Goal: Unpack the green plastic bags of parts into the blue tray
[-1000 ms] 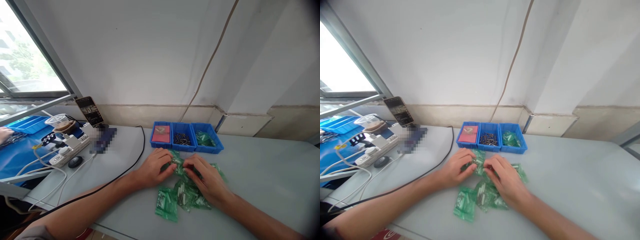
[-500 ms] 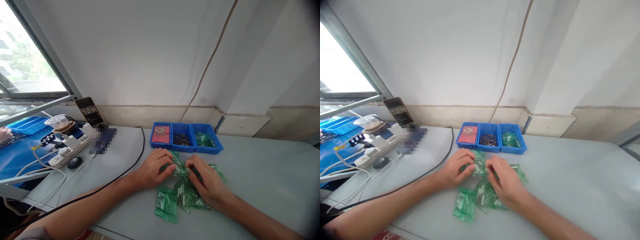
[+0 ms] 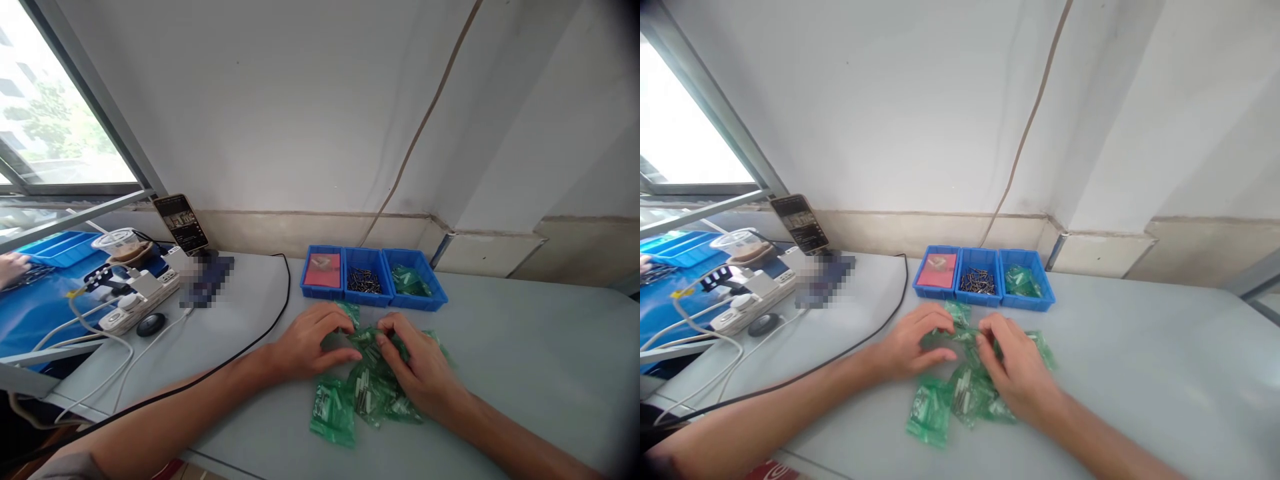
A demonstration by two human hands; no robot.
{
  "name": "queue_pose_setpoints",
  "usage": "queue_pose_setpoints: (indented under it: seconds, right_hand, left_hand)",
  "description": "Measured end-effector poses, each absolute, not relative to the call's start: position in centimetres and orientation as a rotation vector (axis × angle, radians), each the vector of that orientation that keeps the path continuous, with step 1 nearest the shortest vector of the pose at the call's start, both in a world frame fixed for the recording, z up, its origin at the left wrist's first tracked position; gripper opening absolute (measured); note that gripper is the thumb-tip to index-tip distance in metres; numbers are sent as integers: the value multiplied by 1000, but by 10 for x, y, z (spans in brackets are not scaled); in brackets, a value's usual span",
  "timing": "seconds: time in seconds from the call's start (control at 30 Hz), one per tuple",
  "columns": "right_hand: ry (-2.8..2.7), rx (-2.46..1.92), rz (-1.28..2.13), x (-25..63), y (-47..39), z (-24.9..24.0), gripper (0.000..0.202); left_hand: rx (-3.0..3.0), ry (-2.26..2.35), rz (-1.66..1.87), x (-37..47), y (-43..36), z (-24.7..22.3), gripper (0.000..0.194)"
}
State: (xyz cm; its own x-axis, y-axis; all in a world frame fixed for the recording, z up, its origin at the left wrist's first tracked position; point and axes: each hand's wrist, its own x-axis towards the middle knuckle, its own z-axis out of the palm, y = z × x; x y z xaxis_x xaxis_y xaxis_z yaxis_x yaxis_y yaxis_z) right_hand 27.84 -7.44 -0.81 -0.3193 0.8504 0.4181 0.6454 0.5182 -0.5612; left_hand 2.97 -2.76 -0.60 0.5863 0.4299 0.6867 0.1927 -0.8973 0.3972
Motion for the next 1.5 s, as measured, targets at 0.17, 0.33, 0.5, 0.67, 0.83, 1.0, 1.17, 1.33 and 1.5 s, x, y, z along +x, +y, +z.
queue_pose_setpoints:
  seconds: [0.17,0.33,0.5,0.67,0.83,1.0,1.17,1.33,1.5]
  right_hand:
    - [-2086,-1166,388,277,-76,-5,12]
    - [-2105,-1126,404,277,-77,-4,13]
    - [-2121,-1128,401,277,-77,-4,12]
    - [-2135,-1136,378,277,-76,-5,8]
    - [-2146,-1132,366,277,-76,-7,9]
    - [-2162,-1171,391,277,-75,-7,10]
    - [-2143,-1186,385,277,-74,-6,14]
    - [-2138,-1190,374,277,-74,-6,15]
    - [-2165,-1183,399,277,-72,-7,12]
  left_hand:
    - [2617,562,1213,33,-26,-10,17]
    - [2643,559,1217,33,-24,-11,15]
    - [2653,600,1190,33,-24,-12,14]
    - [2640,603,1199,33,-24,-14,9]
    - [2655,589,1226,34,-25,-12,8]
    - [2631,593,1215,33,-25,-11,10]
    - [2600,654,1178,32,-26,-10,14]
    - [2608,655,1101,33,-25,-11,16]
    - [2603,636,1104,32,-23,-14,13]
